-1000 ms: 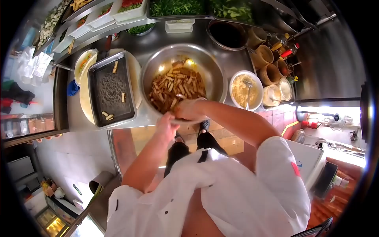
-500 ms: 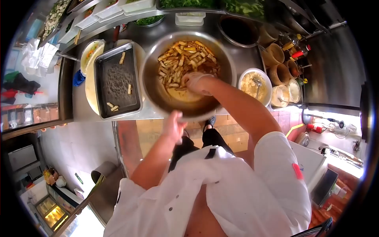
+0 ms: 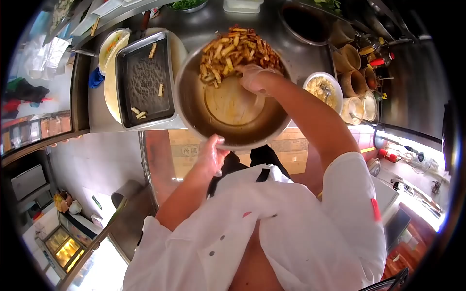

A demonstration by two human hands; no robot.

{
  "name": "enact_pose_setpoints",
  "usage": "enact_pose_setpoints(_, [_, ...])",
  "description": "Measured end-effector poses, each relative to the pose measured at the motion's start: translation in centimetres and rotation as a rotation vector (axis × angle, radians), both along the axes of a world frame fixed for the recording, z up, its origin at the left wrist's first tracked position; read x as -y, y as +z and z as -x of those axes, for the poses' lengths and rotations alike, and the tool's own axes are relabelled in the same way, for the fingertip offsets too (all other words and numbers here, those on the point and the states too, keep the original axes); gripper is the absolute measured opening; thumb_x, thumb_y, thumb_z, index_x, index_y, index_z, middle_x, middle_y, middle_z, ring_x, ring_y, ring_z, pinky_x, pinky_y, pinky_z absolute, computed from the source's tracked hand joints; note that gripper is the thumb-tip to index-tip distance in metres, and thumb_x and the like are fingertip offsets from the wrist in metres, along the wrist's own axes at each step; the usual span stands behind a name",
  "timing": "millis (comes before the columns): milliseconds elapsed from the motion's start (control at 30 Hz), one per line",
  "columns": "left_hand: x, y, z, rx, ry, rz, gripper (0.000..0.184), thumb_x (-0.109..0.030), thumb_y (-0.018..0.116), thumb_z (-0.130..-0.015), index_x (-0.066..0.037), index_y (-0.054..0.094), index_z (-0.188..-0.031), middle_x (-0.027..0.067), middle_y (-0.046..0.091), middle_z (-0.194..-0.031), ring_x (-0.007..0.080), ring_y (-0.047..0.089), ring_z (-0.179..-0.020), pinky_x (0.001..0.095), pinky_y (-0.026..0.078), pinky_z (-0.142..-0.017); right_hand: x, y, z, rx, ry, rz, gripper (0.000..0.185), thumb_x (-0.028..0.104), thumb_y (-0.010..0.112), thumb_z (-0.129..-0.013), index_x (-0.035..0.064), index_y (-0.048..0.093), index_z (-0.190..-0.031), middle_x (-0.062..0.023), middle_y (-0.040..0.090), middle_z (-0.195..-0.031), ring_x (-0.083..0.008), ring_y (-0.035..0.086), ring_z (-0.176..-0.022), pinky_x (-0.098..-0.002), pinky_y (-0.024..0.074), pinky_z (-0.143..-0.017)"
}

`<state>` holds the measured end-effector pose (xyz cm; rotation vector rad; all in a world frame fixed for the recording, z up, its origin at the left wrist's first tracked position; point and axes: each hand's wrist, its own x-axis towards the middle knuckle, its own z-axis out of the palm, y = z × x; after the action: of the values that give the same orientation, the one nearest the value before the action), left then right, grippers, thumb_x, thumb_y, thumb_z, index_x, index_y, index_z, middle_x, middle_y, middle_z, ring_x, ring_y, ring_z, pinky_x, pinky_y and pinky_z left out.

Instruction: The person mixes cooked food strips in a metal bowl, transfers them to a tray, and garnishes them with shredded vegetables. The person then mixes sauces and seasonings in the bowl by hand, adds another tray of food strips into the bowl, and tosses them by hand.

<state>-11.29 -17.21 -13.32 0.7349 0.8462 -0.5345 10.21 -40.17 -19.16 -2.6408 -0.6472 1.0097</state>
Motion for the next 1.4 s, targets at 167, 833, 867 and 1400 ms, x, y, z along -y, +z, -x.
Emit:
enact_pose_setpoints(167, [2.3,-0.9,-6.4,-0.105,-0.136,-0.258,0.025,-0.025,0.071,-0.085,-0.005,0.058,-0.091,0.0114,0.057,-0.081,0.023,0.058,-0.066,0.0339,0.053,-0.061,-5.6,8.9,3.7,-0.262,0.595,0.262,0.048,-0.004,0.07,-0.069,-0.0013,0.075,-0.116,-0.0243,0.066,-0.131,-0.0345,0.064,-0.122,-0.0405,0.0562,-0.091])
enact_pose_setpoints(833, [-1.7,-9.9,-6.2,0.013,-0.217,-0.015,0.017,-0.011,0.068,-0.085,-0.003,0.058,-0.095,0.0094,0.059,-0.095,0.0251,0.063,-0.084,0.0432,0.058,-0.08,-12.5,6.3,1.8,-0.177,0.553,0.296,0.022,0.018,0.068,-0.092,0.0156,0.078,-0.111,-0.003,0.074,-0.118,-0.0266,0.07,-0.101,-0.0382,0.0578,-0.082])
enact_pose_setpoints(867, [-1.7,-9.6,-5.9,0.014,-0.226,-0.021,0.022,-0.013,0.07,-0.083,-0.002,0.059,-0.099,0.0095,0.059,-0.097,0.0255,0.064,-0.085,0.0436,0.059,-0.08,-13.3,6.6,-0.1,-0.076,0.58,0.271,0.022,0.022,0.065,-0.095,0.0162,0.078,-0.112,-0.0048,0.074,-0.116,-0.0265,0.07,-0.1,-0.041,0.0578,-0.082])
enact_pose_setpoints(1400, [3.7,-6.8,-8.4,-0.11,-0.162,-0.167,0.023,-0.02,0.072,-0.08,-0.007,0.055,-0.089,0.0073,0.053,-0.085,0.0235,0.056,-0.068,0.0368,0.05,-0.055,-1.0,-5.2,5.7,-0.201,-1.332,-0.243,0.078,0.063,0.033,-0.106,0.0016,0.041,-0.154,-0.0214,0.053,-0.147,-0.0299,0.058,-0.125,-0.0399,0.0496,-0.102])
